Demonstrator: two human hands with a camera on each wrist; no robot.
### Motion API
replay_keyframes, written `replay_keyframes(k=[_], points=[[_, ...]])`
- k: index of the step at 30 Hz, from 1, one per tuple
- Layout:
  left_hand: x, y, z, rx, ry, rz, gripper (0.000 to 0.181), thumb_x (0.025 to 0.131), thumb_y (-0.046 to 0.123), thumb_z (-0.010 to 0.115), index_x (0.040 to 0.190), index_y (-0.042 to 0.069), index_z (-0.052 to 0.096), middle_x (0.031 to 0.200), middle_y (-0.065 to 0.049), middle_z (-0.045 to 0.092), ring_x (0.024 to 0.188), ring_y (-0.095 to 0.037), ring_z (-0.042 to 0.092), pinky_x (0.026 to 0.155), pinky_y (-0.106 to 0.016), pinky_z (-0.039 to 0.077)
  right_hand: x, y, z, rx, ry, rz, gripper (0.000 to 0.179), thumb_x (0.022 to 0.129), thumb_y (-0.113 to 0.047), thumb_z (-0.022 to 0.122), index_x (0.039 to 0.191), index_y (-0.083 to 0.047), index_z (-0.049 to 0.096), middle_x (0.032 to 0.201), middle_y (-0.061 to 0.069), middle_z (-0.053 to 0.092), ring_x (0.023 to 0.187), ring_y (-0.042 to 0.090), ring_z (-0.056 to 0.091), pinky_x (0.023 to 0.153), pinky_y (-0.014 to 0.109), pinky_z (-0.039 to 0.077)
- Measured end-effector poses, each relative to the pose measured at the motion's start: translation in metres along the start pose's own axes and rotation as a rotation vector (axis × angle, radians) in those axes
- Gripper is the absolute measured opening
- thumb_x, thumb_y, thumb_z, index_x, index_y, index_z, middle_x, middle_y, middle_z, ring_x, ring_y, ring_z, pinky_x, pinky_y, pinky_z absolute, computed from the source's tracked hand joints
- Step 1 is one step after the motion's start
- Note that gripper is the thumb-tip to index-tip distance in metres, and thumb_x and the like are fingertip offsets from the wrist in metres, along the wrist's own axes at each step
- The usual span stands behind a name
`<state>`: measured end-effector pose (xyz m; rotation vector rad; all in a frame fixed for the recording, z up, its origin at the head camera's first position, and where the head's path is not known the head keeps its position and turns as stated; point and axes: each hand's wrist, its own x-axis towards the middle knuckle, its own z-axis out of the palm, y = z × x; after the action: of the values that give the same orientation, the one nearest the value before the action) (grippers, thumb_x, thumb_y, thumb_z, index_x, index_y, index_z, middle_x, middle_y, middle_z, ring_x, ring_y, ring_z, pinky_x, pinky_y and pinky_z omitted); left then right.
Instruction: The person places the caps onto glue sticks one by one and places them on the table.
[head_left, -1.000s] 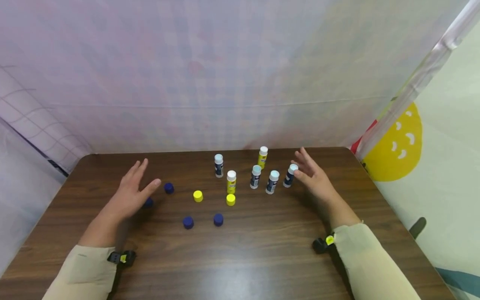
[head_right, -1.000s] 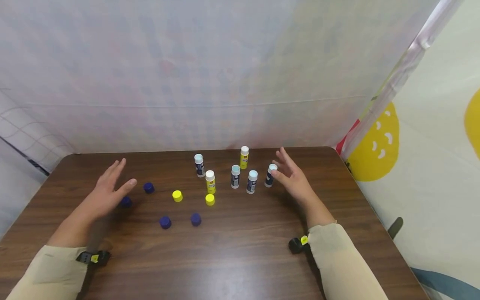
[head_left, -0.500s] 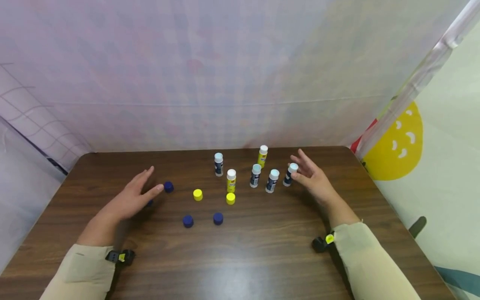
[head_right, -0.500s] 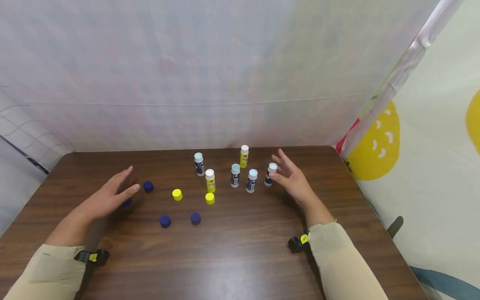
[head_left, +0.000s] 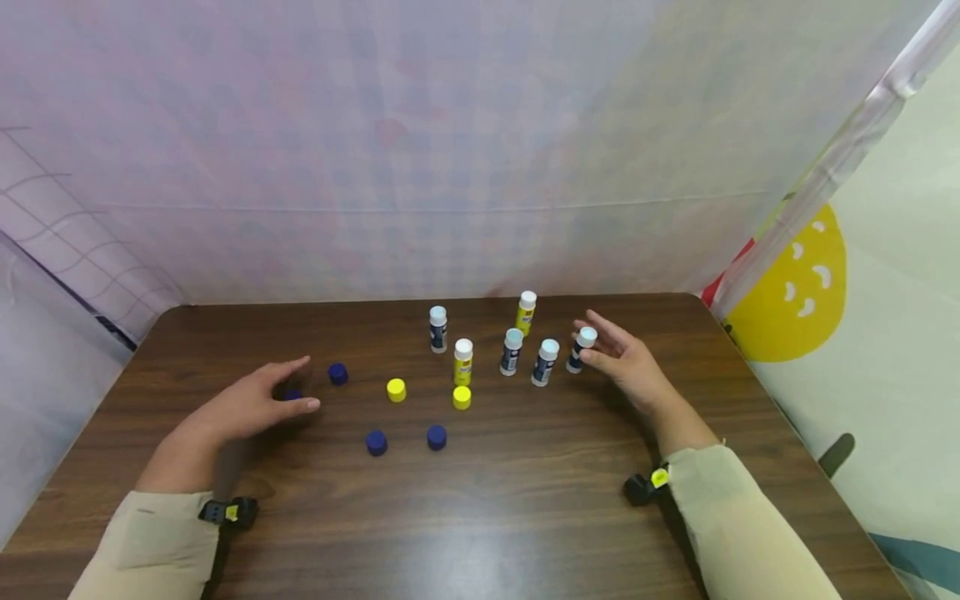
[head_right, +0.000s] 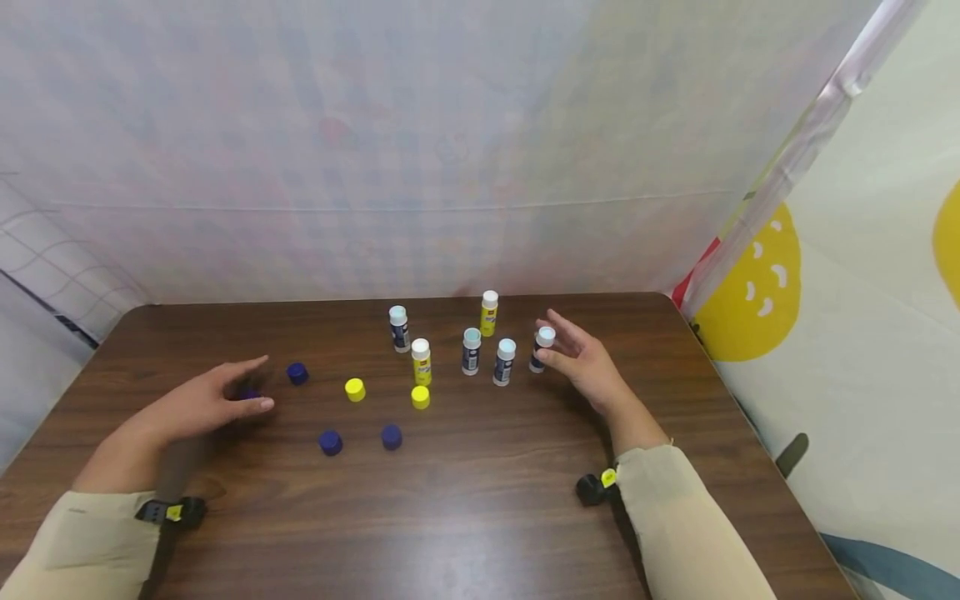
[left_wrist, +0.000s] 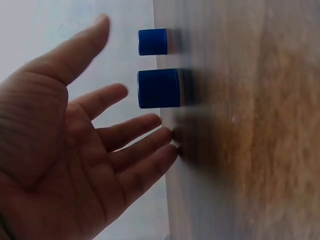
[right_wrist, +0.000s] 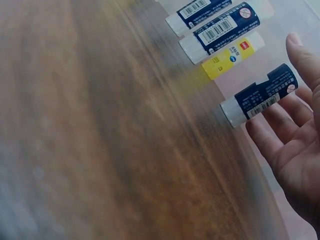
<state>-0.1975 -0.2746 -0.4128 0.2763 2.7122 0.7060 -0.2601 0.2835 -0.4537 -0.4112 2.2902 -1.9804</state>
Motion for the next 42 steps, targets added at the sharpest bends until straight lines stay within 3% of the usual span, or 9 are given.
replay_keyframes(k=[10,20,28,42], points=[[-0.002,0.003,0.001,0.045,0.017,0.047,0.071,0.092,0.041,0.079,0.146,0.001,0.056,0.147,-0.033,0.052,0.133,-0.055,0.050,0.107,-0.068,0.045,0.000,0.002,0.000,-0.059,-0.012,0.016,0.066,0.099,-0.012,0.072,0.154,0.004,0.041,0.155,0.029,0.046,0.124,0.002,0.063,0.101,0.018,0.054],[-0.001,0.003,0.005,0.050,0.029,0.055,0.043,0.092,0.025,0.080,0.126,0.003,0.069,0.135,-0.028,0.062,0.126,-0.050,0.057,0.103,-0.064,0.049,0.003,0.009,-0.001,-0.128,0.006,0.055,0.060,0.097,-0.016,0.075,0.149,0.002,0.050,0.149,0.028,0.054,0.119,-0.005,0.063,0.099,0.013,0.053],[-0.001,0.002,0.006,0.068,0.049,0.079,0.031,0.092,0.018,0.079,0.119,0.004,0.073,0.128,-0.025,0.066,0.123,-0.049,0.059,0.102,-0.064,0.050,0.003,0.011,-0.001,-0.168,0.014,0.058,0.058,0.097,-0.017,0.075,0.147,0.002,0.053,0.144,0.025,0.060,0.116,-0.005,0.064,0.097,0.012,0.052],[0.000,0.003,0.008,0.093,0.074,0.087,0.026,0.092,0.012,0.078,0.116,0.003,0.074,0.122,-0.023,0.069,0.120,-0.048,0.061,0.102,-0.063,0.050,0.003,0.013,-0.002,-0.222,0.029,0.065,0.052,0.099,-0.020,0.073,0.144,0.001,0.057,0.141,0.021,0.065,0.117,-0.005,0.062,0.097,0.010,0.050]])
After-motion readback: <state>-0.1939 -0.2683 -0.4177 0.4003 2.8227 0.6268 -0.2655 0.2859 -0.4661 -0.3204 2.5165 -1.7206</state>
